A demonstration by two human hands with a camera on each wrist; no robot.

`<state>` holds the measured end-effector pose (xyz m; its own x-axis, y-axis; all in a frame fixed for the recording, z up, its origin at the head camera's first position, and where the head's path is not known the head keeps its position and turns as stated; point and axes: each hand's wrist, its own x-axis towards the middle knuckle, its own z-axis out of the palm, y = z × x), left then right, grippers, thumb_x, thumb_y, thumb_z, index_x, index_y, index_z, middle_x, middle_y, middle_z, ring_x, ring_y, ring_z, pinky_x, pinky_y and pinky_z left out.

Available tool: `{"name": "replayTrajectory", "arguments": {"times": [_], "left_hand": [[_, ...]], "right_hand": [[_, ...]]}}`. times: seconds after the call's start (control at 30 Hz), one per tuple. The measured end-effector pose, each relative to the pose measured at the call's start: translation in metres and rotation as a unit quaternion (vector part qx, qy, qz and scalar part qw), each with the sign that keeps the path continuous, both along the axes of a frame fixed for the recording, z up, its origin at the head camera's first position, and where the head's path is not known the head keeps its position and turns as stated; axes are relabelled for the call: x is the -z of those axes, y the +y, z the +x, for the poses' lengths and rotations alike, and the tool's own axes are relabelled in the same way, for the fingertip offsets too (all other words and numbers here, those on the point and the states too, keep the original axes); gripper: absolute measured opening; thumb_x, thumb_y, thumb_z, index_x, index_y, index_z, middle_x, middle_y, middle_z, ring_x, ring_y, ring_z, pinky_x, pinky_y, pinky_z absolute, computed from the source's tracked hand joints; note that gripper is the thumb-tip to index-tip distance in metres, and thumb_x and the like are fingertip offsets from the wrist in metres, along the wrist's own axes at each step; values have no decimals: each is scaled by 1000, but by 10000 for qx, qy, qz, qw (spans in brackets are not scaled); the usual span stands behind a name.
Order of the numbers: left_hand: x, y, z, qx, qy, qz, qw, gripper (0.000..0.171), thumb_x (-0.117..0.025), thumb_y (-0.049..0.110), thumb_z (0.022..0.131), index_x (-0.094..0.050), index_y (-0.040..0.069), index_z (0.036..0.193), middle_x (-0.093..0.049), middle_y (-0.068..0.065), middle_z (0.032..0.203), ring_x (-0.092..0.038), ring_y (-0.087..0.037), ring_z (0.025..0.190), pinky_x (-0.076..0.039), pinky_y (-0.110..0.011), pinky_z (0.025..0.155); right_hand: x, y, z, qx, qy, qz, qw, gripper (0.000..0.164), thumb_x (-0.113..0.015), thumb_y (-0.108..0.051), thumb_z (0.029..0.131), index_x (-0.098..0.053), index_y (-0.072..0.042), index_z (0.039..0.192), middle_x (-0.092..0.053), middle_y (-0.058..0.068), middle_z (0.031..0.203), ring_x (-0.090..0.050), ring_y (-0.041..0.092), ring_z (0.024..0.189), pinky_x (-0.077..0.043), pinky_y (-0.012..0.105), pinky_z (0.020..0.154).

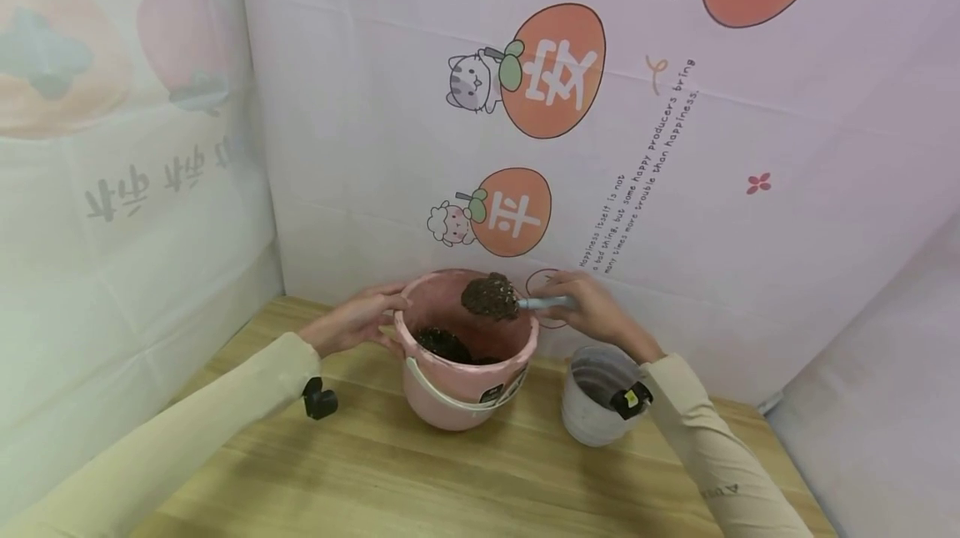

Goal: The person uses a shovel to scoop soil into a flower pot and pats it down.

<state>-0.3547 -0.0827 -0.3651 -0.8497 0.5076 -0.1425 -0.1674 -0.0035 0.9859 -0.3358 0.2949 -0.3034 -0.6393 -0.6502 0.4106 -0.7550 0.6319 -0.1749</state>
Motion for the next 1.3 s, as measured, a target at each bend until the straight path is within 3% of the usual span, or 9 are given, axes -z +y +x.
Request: {"name": "replayTrajectory", "arguments": {"times": [0.2, 0.47, 0.67, 0.9, 1.2, 1.3], "left_hand": [[-1, -1, 0, -7, -45, -11, 10000, 69, -46, 10, 106, -16, 6, 168, -11, -24, 173, -27, -49, 154, -61, -60, 97], [0, 1, 0, 20, 13, -20, 10000, 69, -47, 11, 106, -16, 5, 168, -12, -24, 173, -28, -50, 153, -62, -60, 96], [2, 1, -1, -28, 29, -29, 10000, 68, -47, 10, 106, -18, 5, 167, -16, -26, 172, -31, -50, 152, -62, -59, 96], [1, 0, 0, -12, 67, -1, 10000, 68, -46, 10, 106, -17, 4, 167, -15, -26, 172, -31, -51, 151, -63, -58, 94], [1, 1, -1, -6, -16, 17, 10000, 68, -47, 10, 106, -18, 5, 167, -14, -24, 173, -31, -50, 152, -63, -57, 95], [2, 1, -1, 2, 0, 10, 10000, 68, -47, 10, 106, -17, 5, 167, -13, -24, 173, -31, -50, 152, -63, -57, 95]], "right_hand": [[-7, 8, 3, 86, -187, 50, 9998, 26, -82, 0, 86, -81, -2, 112, -77, 15, 110, -70, 33, 104, -62, 54, 90], [-9, 25, 3, 206, -311, 180, 9991, 27, -81, 0, 87, -81, -7, 113, -77, 8, 108, -69, 26, 102, -61, 49, 90], [-13, 38, 7, 227, -337, 152, 9991, 28, -80, -1, 88, -80, -5, 115, -76, 7, 103, -67, 23, 95, -61, 43, 80], [-20, 52, 11, 304, -365, 98, 9988, 25, -79, 3, 87, -81, -3, 111, -77, 9, 106, -70, 27, 98, -61, 49, 87], [-21, 68, 20, 552, -396, 42, 9977, 24, -80, -1, 88, -81, -4, 111, -75, 5, 102, -66, 24, 95, -57, 37, 82], [-20, 74, 22, 553, -423, 15, 9976, 25, -80, -1, 89, -80, -2, 114, -76, 9, 107, -68, 29, 100, -59, 46, 87]]}}
